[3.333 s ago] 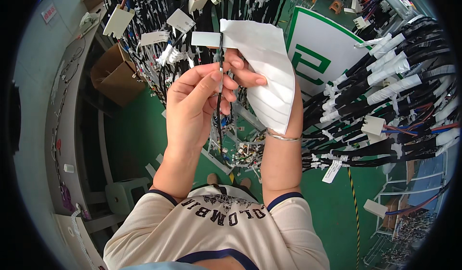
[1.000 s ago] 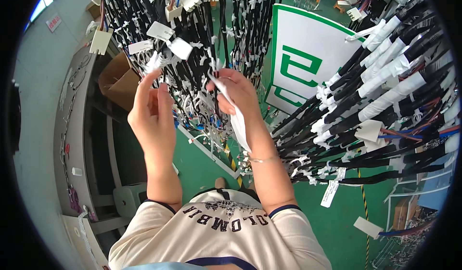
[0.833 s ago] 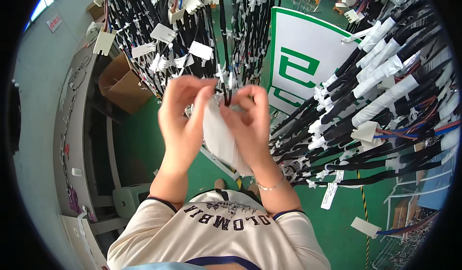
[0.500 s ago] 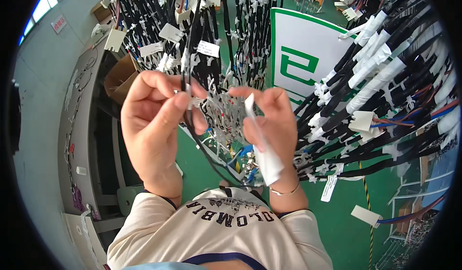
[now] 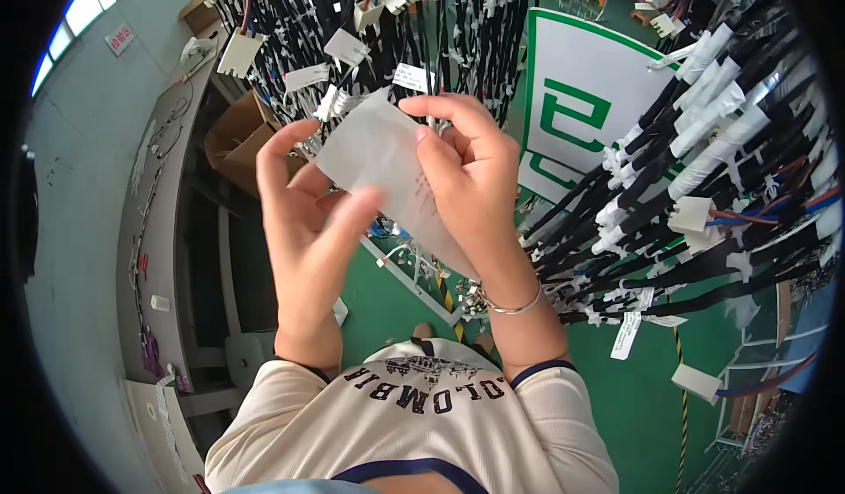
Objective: Applying adhesive identification labels to individual wires within a large wiring harness assembly.
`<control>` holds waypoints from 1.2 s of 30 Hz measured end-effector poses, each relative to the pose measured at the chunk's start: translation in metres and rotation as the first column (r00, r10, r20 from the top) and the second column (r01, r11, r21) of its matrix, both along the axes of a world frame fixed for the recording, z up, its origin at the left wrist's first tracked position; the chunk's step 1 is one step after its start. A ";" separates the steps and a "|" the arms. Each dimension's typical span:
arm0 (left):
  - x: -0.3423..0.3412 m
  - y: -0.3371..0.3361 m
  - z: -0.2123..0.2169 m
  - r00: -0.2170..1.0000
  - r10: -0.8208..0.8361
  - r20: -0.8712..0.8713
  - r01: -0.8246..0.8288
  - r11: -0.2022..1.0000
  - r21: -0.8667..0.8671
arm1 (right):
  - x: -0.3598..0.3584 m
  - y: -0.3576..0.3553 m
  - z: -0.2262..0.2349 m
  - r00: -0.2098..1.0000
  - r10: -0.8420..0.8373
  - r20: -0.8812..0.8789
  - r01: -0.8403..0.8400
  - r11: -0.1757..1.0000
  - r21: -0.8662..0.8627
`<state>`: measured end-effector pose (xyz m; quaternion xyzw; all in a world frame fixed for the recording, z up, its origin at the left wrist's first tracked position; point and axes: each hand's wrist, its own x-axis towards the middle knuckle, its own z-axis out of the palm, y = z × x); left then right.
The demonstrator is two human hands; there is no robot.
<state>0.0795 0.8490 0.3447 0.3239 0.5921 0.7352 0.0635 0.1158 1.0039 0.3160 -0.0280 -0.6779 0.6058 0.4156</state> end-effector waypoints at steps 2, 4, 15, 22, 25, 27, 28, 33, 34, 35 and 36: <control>-0.009 0.003 -0.008 0.996 0.056 -0.064 -0.055 0.998 0.014 | -0.002 0.005 -0.001 0.994 0.111 -0.018 -0.112 0.992 -0.056; -0.014 -0.004 -0.011 0.983 0.158 -0.093 -0.150 0.985 0.086 | 0.003 0.015 -0.003 0.946 0.325 0.005 -0.321 0.935 -0.148; -0.029 0.016 -0.028 0.956 0.259 -0.139 -0.221 0.945 0.241 | 0.017 0.027 -0.008 0.940 0.312 0.139 -0.316 0.949 0.011; -0.019 0.011 -0.028 0.317 0.572 -0.756 -0.612 0.732 0.298 | 0.025 0.024 -0.010 0.984 0.159 0.083 -0.166 0.983 0.081; -0.012 0.031 -0.019 0.394 0.403 -0.826 -0.550 0.823 0.139 | 0.028 0.018 -0.010 0.990 0.126 0.070 -0.136 0.978 0.156; -0.018 0.038 -0.018 0.513 0.268 -0.816 -0.474 0.880 -0.010 | 0.030 0.018 -0.010 0.997 0.069 0.040 -0.077 0.967 0.244; -0.017 0.040 -0.018 0.518 0.278 -0.809 -0.460 0.888 0.011 | 0.031 0.018 -0.010 1.000 0.015 0.012 -0.018 0.944 0.329; -0.013 0.047 -0.017 0.547 0.256 -0.797 -0.406 0.914 0.015 | 0.038 0.019 -0.004 0.998 -0.067 0.020 0.054 0.917 0.395; -0.013 0.047 -0.017 0.547 0.256 -0.797 -0.406 0.914 0.015 | 0.038 0.021 -0.003 0.995 -0.100 0.007 0.084 0.869 0.488; -0.013 0.047 -0.017 0.534 0.254 -0.807 -0.409 0.912 0.017 | 0.038 0.021 -0.002 0.991 -0.132 -0.009 0.113 0.810 0.576; -0.013 0.047 -0.017 0.520 0.252 -0.816 -0.412 0.911 0.018 | 0.038 0.021 -0.001 0.991 -0.132 -0.008 0.112 0.809 0.577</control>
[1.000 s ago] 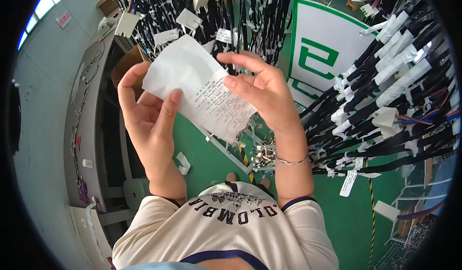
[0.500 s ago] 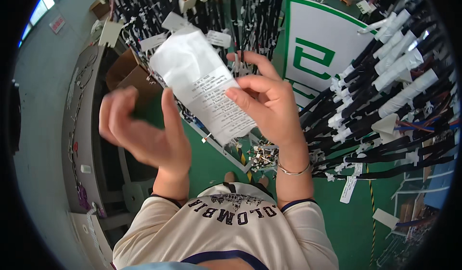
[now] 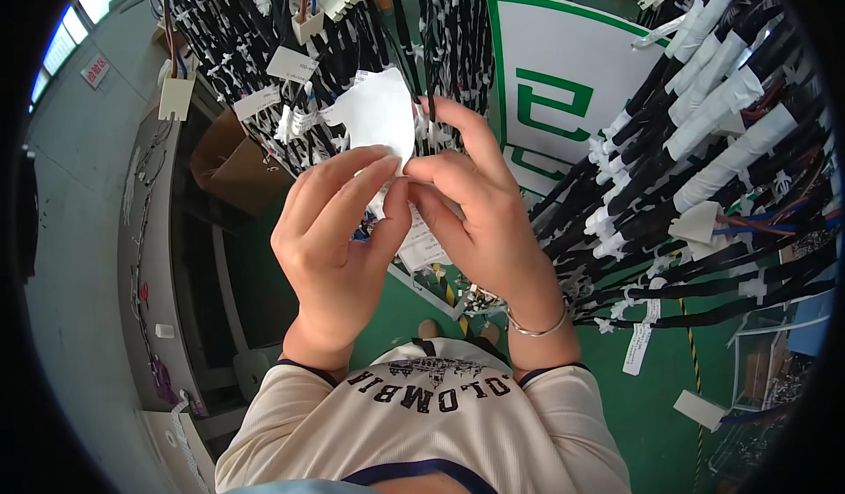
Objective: Applying adhesive identification labels to individual wires within a large wiring harness assembly.
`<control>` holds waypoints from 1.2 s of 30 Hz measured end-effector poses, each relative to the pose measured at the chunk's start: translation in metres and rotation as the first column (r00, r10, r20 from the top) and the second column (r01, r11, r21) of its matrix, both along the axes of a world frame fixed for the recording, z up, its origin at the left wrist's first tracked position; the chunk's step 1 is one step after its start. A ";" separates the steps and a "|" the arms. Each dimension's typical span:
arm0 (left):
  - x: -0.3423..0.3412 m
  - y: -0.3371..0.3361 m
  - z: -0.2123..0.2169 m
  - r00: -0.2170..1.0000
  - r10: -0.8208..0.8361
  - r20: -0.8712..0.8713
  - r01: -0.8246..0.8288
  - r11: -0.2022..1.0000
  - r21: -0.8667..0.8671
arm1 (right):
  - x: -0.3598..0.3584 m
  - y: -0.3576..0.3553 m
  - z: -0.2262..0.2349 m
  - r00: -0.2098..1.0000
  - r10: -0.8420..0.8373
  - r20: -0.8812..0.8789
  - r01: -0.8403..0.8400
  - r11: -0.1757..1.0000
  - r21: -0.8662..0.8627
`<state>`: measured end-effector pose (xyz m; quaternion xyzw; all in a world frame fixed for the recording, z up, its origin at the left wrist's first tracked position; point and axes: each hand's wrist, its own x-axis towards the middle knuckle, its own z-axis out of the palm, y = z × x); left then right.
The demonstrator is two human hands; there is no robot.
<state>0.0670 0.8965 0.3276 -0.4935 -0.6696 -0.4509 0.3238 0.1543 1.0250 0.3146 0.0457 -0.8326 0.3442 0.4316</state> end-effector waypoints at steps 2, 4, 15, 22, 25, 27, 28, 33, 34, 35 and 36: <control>-0.001 0.001 -0.001 1.000 0.011 -0.011 -0.011 1.000 0.011 | -0.001 -0.002 0.001 1.000 -0.001 0.017 0.001 1.000 0.014; -0.002 0.001 -0.003 1.000 0.022 -0.022 -0.021 1.000 0.023 | -0.003 -0.001 0.000 1.000 0.001 0.000 -0.001 1.000 0.017; -0.008 0.002 -0.007 0.991 -0.115 0.066 0.112 0.993 0.050 | -0.007 -0.002 -0.005 1.000 -0.006 -0.024 0.006 1.000 -0.011; -0.012 0.000 -0.012 0.960 -0.205 0.190 0.192 0.978 0.087 | -0.007 -0.001 -0.012 1.000 0.022 0.009 -0.021 0.988 -0.150; -0.012 -0.006 -0.014 0.880 -0.251 0.404 0.194 0.965 0.176 | -0.008 0.000 -0.011 0.999 0.032 0.038 -0.025 0.987 -0.158; -0.006 -0.011 -0.014 0.894 -0.204 0.399 0.068 0.942 0.330 | -0.005 -0.001 -0.008 0.997 0.050 0.056 -0.031 0.953 -0.300; -0.004 -0.018 -0.015 0.902 -0.247 0.355 0.080 0.902 0.425 | -0.004 -0.002 -0.010 0.996 0.067 0.055 -0.037 0.902 -0.430; 0.011 -0.045 -0.007 0.608 -0.751 0.256 0.229 0.475 0.850 | 0.000 0.003 -0.054 0.978 -0.125 -0.165 -0.006 0.780 -0.626; 0.015 -0.046 -0.006 0.482 -0.839 0.253 0.198 0.385 0.901 | 0.006 0.008 -0.064 0.971 0.028 -0.237 -0.187 0.708 -0.681; 0.012 -0.047 -0.009 0.349 -0.881 0.319 0.238 0.413 0.879 | 0.012 0.014 -0.069 0.932 0.170 -0.321 -0.356 0.603 -0.714; 0.009 -0.041 -0.013 0.229 -0.893 0.387 0.279 0.441 0.853 | 0.014 0.016 -0.074 0.886 0.274 -0.375 -0.462 0.440 -0.770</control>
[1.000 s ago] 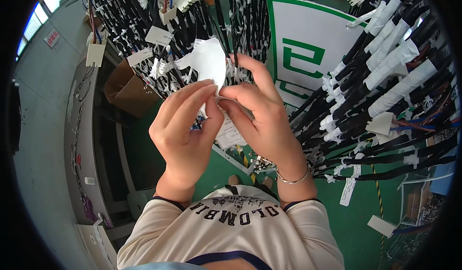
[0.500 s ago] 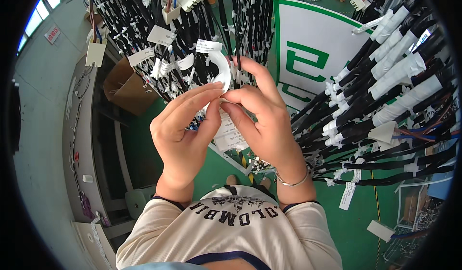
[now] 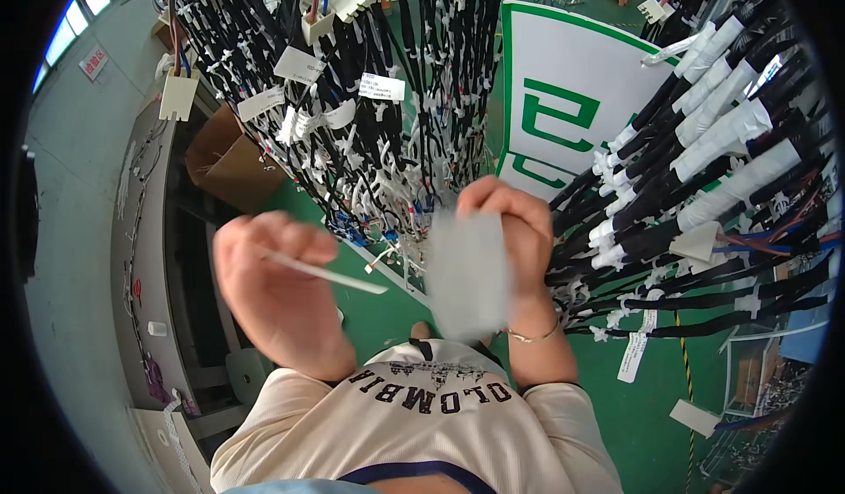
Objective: Applying adhesive identification labels to individual wires within a large wiring harness assembly.
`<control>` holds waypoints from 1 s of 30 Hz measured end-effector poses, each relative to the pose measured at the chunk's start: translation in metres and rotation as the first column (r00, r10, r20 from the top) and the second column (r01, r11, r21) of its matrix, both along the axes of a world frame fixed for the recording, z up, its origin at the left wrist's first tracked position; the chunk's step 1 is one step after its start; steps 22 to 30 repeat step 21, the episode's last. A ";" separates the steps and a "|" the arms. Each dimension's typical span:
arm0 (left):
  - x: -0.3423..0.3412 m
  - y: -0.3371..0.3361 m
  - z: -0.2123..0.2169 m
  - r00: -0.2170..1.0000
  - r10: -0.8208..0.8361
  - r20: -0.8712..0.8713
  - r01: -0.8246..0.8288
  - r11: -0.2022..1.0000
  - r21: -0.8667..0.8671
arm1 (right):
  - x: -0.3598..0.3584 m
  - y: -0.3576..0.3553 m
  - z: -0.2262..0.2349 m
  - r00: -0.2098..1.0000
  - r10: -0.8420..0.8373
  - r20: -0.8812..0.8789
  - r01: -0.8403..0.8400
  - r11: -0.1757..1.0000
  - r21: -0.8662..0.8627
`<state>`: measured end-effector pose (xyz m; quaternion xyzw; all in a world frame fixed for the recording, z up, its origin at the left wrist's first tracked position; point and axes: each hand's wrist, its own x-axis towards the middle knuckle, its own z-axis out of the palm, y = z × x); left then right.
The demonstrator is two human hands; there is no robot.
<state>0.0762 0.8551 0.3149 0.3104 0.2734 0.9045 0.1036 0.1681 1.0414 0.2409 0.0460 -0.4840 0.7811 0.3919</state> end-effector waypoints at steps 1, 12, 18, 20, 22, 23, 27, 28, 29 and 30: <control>0.004 0.008 0.003 0.996 -0.037 0.076 0.041 0.998 -0.044 | 0.001 0.001 0.011 0.981 0.179 0.072 -0.175 0.983 -0.060; 0.000 0.062 -0.035 0.971 -0.065 0.231 0.132 0.948 -0.288 | 0.015 -0.020 0.033 0.931 0.147 0.335 -0.184 0.979 0.082; -0.005 0.070 -0.035 0.944 -0.288 0.162 0.307 0.945 -0.111 | 0.021 -0.013 0.032 0.938 -0.083 0.338 0.068 0.996 0.054; -0.018 0.087 -0.047 0.992 0.090 -0.089 -0.119 0.906 -0.407 | 0.022 -0.011 0.035 0.940 -0.075 0.333 0.055 0.996 0.069; -0.019 0.093 -0.047 0.969 0.171 -0.180 -0.238 0.843 -0.482 | 0.021 -0.012 0.038 0.943 -0.066 0.326 0.043 0.996 0.078; -0.019 0.093 -0.047 0.969 0.171 -0.180 -0.238 0.843 -0.482 | 0.021 -0.012 0.038 0.943 -0.066 0.326 0.043 0.996 0.078; -0.019 0.093 -0.047 0.969 0.171 -0.180 -0.238 0.843 -0.482 | 0.021 -0.012 0.038 0.943 -0.066 0.326 0.043 0.996 0.078; -0.019 0.093 -0.047 0.969 0.171 -0.180 -0.238 0.843 -0.482 | 0.021 -0.012 0.038 0.943 -0.066 0.326 0.043 0.996 0.078; -0.019 0.093 -0.047 0.969 0.171 -0.180 -0.238 0.843 -0.482 | 0.021 -0.012 0.038 0.943 -0.066 0.326 0.043 0.996 0.078; -0.019 0.093 -0.047 0.969 0.171 -0.180 -0.238 0.843 -0.482 | 0.021 -0.012 0.038 0.943 -0.066 0.326 0.043 0.996 0.078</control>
